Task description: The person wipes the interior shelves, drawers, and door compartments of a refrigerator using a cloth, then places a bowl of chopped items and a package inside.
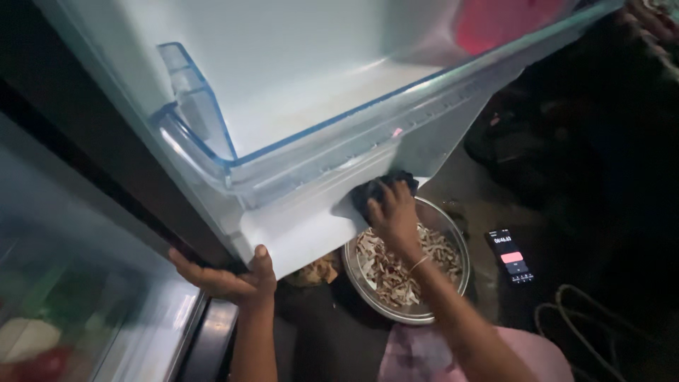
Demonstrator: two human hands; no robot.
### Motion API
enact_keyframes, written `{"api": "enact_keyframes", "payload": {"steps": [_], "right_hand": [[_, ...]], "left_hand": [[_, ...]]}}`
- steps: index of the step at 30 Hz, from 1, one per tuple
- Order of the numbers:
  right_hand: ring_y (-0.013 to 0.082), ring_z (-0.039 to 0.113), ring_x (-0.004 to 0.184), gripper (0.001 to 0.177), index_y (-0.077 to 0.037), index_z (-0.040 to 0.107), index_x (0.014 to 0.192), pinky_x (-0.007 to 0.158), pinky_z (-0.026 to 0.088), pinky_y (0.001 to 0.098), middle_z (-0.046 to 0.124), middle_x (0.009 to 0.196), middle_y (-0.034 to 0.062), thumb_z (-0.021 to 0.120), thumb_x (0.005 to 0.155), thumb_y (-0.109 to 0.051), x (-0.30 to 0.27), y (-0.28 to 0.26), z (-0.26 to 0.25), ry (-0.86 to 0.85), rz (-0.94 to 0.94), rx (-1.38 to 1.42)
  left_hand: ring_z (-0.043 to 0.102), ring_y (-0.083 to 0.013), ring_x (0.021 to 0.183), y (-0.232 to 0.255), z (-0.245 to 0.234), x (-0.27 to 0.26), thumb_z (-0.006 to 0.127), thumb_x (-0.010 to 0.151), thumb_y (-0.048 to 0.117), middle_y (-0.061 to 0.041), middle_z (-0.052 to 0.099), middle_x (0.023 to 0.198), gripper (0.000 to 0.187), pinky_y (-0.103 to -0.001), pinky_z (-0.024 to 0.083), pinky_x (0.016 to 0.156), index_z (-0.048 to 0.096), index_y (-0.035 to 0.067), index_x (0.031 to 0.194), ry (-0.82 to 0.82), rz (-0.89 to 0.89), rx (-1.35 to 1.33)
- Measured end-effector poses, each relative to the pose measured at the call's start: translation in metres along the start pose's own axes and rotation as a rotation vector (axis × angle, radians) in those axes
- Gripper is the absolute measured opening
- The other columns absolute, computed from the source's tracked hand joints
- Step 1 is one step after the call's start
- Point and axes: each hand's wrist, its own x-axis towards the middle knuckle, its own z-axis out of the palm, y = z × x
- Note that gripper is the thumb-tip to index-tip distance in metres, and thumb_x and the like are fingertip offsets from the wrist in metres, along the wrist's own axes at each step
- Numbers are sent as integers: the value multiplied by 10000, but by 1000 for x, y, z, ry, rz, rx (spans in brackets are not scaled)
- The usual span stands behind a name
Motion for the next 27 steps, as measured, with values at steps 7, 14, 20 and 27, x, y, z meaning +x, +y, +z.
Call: {"api": "enact_keyframes", "payload": {"steps": [7, 14, 20, 27], "right_hand": [[456, 460, 1352, 560, -19, 555, 1393, 1206, 264, 591, 535, 1403, 252, 689, 927, -299, -62, -128, 21, -112, 58, 260], [411, 387, 1389, 814, 14, 524, 1374, 1145, 208, 595, 471, 1469, 258, 794, 718, -387, -77, -125, 16, -419, -426, 370], [337, 355, 1458, 670, -18, 515, 1398, 1227, 150, 541, 465, 1509, 188, 731, 852, -339, -39, -60, 11, -575, -335, 159], [291, 352, 1471, 578, -97, 520, 1361, 1254, 108, 526, 455, 1514, 159, 716, 887, -363, -3, 15, 2, -587, -127, 11]], "left_hand": [[316, -421, 1539, -8, 10, -6, 564, 916, 744, -276, 242, 1651, 1147, -563, 341, 1271, 66, 25, 1658, 47, 16, 94], [399, -405, 1509, 4, 3, 3, 595, 958, 705, -282, 287, 1623, 1133, -496, 415, 1259, 60, -17, 1649, 1, 32, -52], [381, -414, 1503, 5, -1, 2, 680, 907, 661, -286, 293, 1617, 1182, -508, 349, 1282, 59, -13, 1653, -20, -1, -74], [266, -434, 1571, 0, 4, -7, 702, 926, 638, -292, 215, 1612, 1196, -545, 254, 1336, 5, -2, 1658, -60, -40, -113]]}}
